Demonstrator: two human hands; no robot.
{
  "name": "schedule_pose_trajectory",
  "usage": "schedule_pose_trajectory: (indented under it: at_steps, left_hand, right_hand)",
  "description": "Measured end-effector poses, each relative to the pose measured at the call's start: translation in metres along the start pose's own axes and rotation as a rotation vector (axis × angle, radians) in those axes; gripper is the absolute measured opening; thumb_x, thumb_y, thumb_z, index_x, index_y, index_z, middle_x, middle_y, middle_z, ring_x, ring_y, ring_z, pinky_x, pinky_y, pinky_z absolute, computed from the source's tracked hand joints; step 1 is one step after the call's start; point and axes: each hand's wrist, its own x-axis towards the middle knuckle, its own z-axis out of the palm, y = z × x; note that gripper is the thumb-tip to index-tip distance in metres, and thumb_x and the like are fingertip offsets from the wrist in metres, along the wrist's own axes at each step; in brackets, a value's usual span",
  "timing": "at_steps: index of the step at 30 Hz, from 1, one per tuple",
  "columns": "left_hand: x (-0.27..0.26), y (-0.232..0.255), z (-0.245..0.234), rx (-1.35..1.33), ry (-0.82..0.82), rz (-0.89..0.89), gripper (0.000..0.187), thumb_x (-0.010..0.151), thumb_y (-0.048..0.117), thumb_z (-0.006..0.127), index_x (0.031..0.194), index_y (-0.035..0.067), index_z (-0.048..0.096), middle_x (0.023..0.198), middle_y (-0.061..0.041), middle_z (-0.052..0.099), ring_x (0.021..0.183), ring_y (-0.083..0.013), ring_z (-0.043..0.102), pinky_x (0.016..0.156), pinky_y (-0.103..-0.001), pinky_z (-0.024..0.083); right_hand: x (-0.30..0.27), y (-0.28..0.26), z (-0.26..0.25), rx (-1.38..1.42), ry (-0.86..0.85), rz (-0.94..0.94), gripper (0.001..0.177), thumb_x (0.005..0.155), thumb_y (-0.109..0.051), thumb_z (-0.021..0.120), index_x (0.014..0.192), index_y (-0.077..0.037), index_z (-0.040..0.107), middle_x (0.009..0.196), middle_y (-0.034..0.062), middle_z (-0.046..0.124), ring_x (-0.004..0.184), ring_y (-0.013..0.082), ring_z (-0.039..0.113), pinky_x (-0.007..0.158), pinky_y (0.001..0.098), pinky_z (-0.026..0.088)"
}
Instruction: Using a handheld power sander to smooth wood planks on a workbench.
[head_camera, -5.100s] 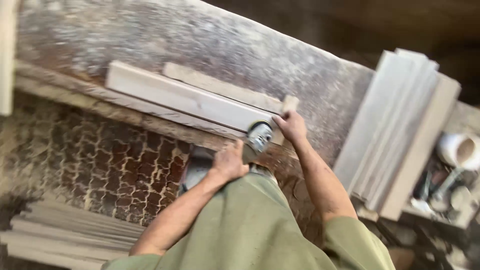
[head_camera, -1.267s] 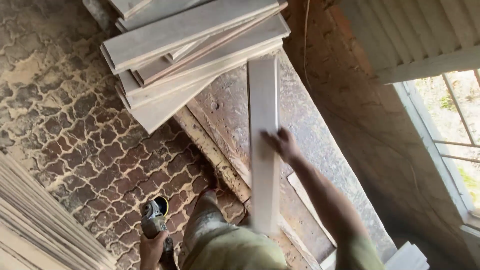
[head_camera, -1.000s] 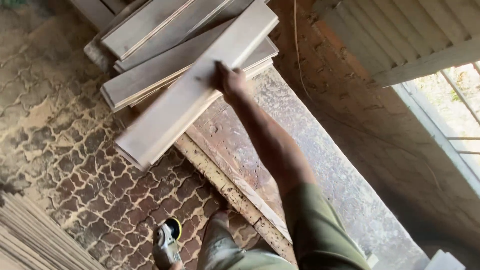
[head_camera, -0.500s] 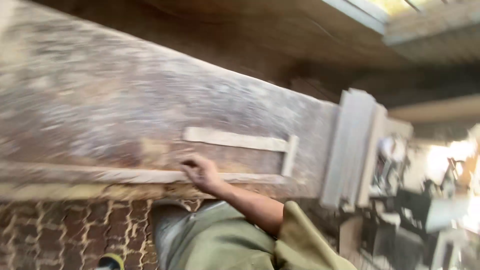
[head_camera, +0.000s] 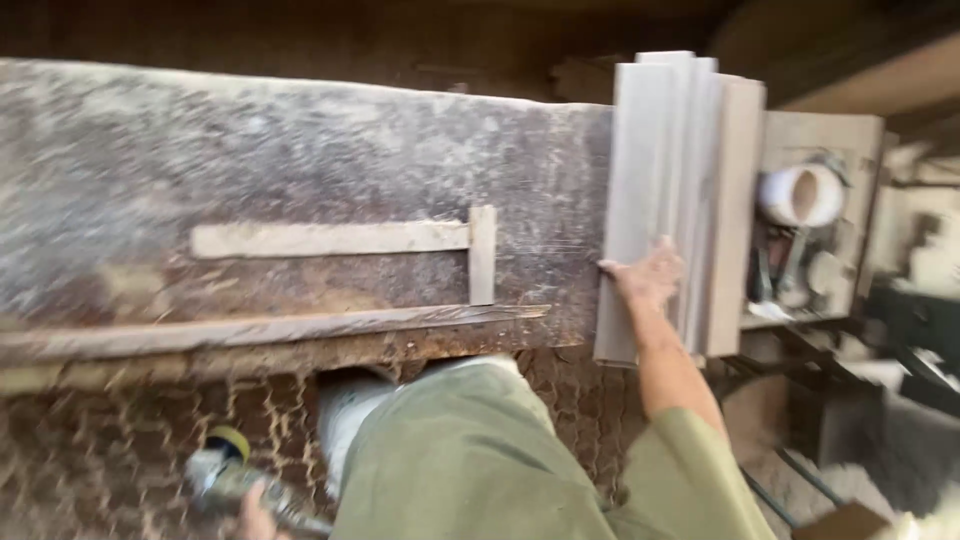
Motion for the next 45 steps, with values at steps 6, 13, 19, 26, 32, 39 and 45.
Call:
schedule_pose_trajectory:
  at_steps: [6,13,19,26,32,39,45]
  left_hand:
    - [-0.087,0.07,0.036,-0.187,-0.132,-0.041,0.05,0.093,0.015,0.065,0.134,0.001,0.039,0.111,-0.017,0.048,0.09,-0.0293,0.057,0.08,-0.051,0.056]
    - [-0.111,0.058,0.033,-0.158,-0.084,0.063,0.052,0.08,0.024,0.071,0.122,0.0,0.053,0.095,-0.016,0.063,0.076,-0.0301,0.061,0.067,-0.044,0.051]
    - [-0.112,0.054,0.014,-0.135,-0.038,0.057,0.052,0.079,0.021,0.071,0.124,0.001,0.056,0.097,-0.015,0.064,0.078,-0.0295,0.061,0.067,-0.042,0.05]
    - [-0.125,0.08,-0.012,-0.117,-0.064,0.066,0.055,0.079,0.017,0.072,0.128,0.003,0.051,0.098,-0.01,0.058,0.079,-0.0231,0.057,0.067,-0.038,0.05]
    - [-0.119,0.125,-0.031,0.003,-0.034,0.158,0.049,0.08,0.017,0.073,0.121,0.0,0.052,0.097,-0.011,0.06,0.076,-0.0244,0.059,0.065,-0.037,0.052]
    - [-0.079,0.251,-0.019,0.126,0.009,0.366,0.054,0.066,0.018,0.081,0.113,0.001,0.06,0.089,-0.023,0.065,0.081,-0.0372,0.067,0.063,-0.051,0.048]
    - [0.03,0.322,0.011,0.143,-0.05,0.615,0.058,0.067,0.011,0.072,0.121,0.0,0.055,0.083,-0.017,0.062,0.069,-0.0318,0.063,0.053,-0.046,0.048]
  right_hand:
    - [0.02,0.02,0.016,0.169,0.006,-0.15,0.066,0.09,-0.047,0.082,0.12,0.004,0.054,0.099,0.0237,0.068,0.085,0.0401,0.07,0.08,0.0508,0.057]
    - [-0.136,-0.097,-0.069,0.418,-0.256,-0.793,0.027,0.091,-0.015,0.071,0.114,0.0,0.073,0.109,0.0156,0.074,0.091,0.0253,0.07,0.081,0.0366,0.057]
    - [-0.205,-0.256,0.051,0.048,-0.039,-1.639,0.031,0.111,-0.033,0.049,0.095,-0.007,0.056,0.071,0.0026,0.058,0.056,0.0139,0.052,0.046,0.0278,0.046]
    - [-0.276,-0.361,0.113,-0.28,-0.233,-1.62,0.05,0.106,-0.054,0.041,0.132,-0.012,0.047,0.084,0.0041,0.055,0.069,0.0156,0.048,0.064,0.0318,0.046]
    - [-0.245,-0.337,0.119,-0.062,-0.19,-1.628,0.049,0.105,-0.058,0.043,0.125,-0.014,0.051,0.094,0.0072,0.054,0.074,0.0191,0.049,0.063,0.0346,0.051]
    - [-0.197,-0.24,0.145,0.189,0.35,-1.694,0.039,0.095,-0.047,0.068,0.13,-0.031,0.066,0.113,0.0016,0.053,0.11,0.026,0.055,0.091,0.0415,0.047]
    - [-0.202,-0.178,0.118,0.13,0.38,-1.604,0.048,0.092,-0.033,0.069,0.139,-0.021,0.062,0.144,0.0137,0.052,0.136,0.0343,0.047,0.11,0.0496,0.04]
